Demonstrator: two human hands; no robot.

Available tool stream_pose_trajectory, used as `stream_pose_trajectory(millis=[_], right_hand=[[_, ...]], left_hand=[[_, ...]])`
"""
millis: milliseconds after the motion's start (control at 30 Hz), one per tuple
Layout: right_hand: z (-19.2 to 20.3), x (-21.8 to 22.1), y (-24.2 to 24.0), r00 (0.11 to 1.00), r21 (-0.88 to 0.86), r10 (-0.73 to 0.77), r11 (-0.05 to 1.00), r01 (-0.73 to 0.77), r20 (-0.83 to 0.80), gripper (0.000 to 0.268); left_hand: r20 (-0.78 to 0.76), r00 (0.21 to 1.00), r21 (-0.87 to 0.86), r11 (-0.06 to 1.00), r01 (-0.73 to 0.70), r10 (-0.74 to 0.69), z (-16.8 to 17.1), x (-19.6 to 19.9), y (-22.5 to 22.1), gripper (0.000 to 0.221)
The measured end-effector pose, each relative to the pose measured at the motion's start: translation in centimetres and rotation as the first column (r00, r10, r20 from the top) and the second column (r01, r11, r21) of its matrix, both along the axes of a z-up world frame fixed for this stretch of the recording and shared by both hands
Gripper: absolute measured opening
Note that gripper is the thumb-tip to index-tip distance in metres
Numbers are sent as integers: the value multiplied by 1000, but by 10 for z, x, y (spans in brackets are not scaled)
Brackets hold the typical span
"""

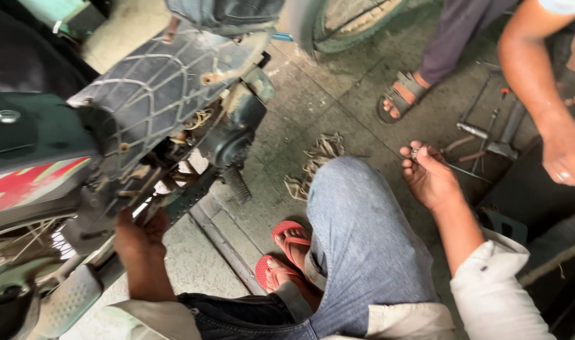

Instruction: Repairing and maintaining motorcycle engine components and air filter assembly.

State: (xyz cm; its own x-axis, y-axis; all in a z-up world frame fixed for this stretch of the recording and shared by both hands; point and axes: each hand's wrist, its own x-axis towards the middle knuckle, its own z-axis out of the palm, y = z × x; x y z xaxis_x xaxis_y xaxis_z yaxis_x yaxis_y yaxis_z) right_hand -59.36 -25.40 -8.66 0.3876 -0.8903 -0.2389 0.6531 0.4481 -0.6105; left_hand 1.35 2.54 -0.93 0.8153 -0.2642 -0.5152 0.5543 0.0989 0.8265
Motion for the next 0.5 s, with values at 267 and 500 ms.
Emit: stream_pose_trajectory(millis=[267,500], right_hand=[[215,134,47,958,-153,281,951,-271,51,30],[276,256,100,755,-55,656,753,-656,-14,20]], left_hand=[[297,953,-14,997,71,-63,-5,-68,-11,34],[873,354,183,899,397,-334,174,-245,-23,20]])
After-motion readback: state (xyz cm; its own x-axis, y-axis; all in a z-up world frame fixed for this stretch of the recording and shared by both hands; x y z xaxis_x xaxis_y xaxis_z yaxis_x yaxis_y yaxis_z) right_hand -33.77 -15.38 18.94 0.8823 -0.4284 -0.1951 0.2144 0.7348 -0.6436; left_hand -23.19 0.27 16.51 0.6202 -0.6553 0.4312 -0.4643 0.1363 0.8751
